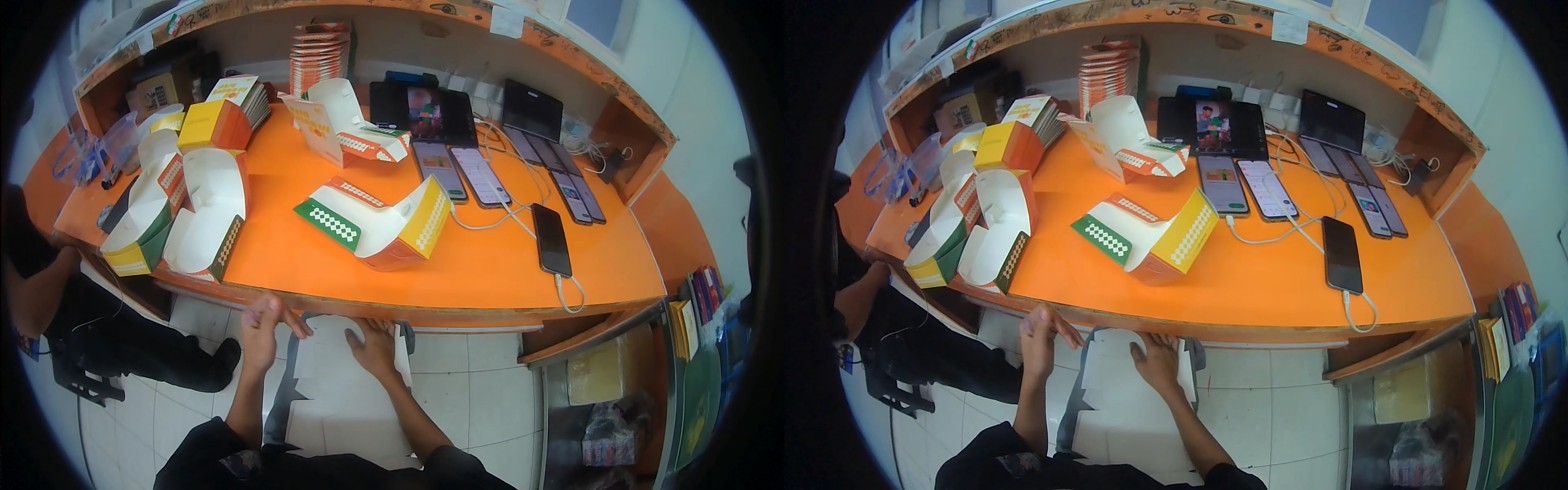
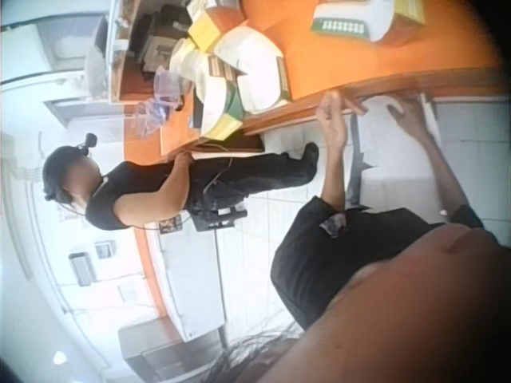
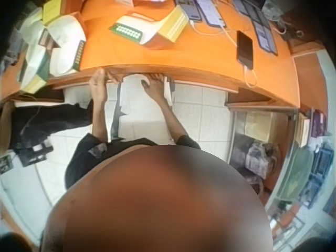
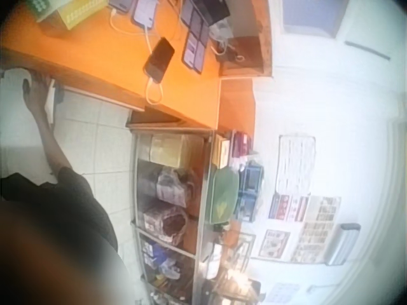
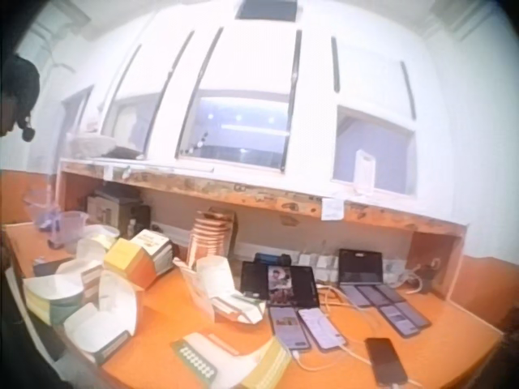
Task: The person sits on the floor and assembles flat-packed food containers by folding the sides and applying adhesive tabs to secure the shape. They handle multiple containers one at a time, placing finished units on the orange table.
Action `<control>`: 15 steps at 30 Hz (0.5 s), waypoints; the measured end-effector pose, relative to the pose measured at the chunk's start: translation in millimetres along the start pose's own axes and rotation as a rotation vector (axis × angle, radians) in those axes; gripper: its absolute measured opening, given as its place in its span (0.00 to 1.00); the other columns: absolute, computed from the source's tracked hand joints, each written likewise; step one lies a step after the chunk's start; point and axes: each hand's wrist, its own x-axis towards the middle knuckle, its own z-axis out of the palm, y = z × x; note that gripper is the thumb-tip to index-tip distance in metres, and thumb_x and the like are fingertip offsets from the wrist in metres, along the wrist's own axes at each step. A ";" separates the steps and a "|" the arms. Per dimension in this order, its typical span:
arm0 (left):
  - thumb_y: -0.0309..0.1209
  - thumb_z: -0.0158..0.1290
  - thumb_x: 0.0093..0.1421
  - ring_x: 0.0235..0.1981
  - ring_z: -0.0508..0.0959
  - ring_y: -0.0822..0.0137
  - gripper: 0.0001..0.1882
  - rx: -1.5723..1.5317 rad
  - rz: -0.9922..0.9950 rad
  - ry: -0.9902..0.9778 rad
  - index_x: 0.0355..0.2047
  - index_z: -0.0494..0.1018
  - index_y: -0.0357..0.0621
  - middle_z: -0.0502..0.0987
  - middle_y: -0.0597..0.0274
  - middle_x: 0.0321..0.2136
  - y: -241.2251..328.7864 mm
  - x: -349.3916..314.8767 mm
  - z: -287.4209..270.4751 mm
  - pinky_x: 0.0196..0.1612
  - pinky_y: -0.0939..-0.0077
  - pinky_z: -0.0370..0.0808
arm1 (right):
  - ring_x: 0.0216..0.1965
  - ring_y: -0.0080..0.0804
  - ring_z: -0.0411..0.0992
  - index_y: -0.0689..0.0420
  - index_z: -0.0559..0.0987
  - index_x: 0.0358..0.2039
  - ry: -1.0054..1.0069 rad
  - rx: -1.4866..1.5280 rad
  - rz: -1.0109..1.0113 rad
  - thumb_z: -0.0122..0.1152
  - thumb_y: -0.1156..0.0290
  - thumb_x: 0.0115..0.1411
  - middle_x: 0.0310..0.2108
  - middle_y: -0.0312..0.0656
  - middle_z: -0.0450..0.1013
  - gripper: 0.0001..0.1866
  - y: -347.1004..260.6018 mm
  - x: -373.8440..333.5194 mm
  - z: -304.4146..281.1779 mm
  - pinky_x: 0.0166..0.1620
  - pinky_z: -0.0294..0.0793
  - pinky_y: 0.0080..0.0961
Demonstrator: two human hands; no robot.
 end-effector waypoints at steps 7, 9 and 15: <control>0.36 0.55 0.56 0.47 0.71 0.46 0.19 0.876 -0.030 -0.551 0.44 0.68 0.39 0.71 0.43 0.43 -47.6 -16.8 -9.2 0.51 0.63 0.68 | 0.52 0.35 0.65 0.51 0.73 0.49 -0.001 -0.015 -0.022 0.60 0.64 0.53 0.46 0.41 0.72 0.21 -3.2 -4.9 -6.3 0.59 0.49 0.36; 0.37 0.56 0.55 0.56 0.64 0.43 0.26 1.035 -0.082 -0.500 0.52 0.64 0.42 0.62 0.39 0.54 -74.1 -24.4 -14.8 0.57 0.61 0.63 | 0.52 0.35 0.65 0.51 0.73 0.50 0.011 -0.019 -0.012 0.59 0.63 0.54 0.47 0.41 0.72 0.22 -3.5 -7.9 -5.3 0.59 0.50 0.35; 0.35 0.55 0.55 0.60 0.58 0.43 0.32 0.836 -0.185 -0.294 0.58 0.57 0.41 0.55 0.40 0.59 -121.8 -53.9 -27.8 0.60 0.61 0.58 | 0.53 0.34 0.65 0.52 0.74 0.50 -0.039 -0.108 -0.029 0.57 0.57 0.56 0.48 0.40 0.72 0.23 -7.8 -13.6 0.8 0.60 0.49 0.36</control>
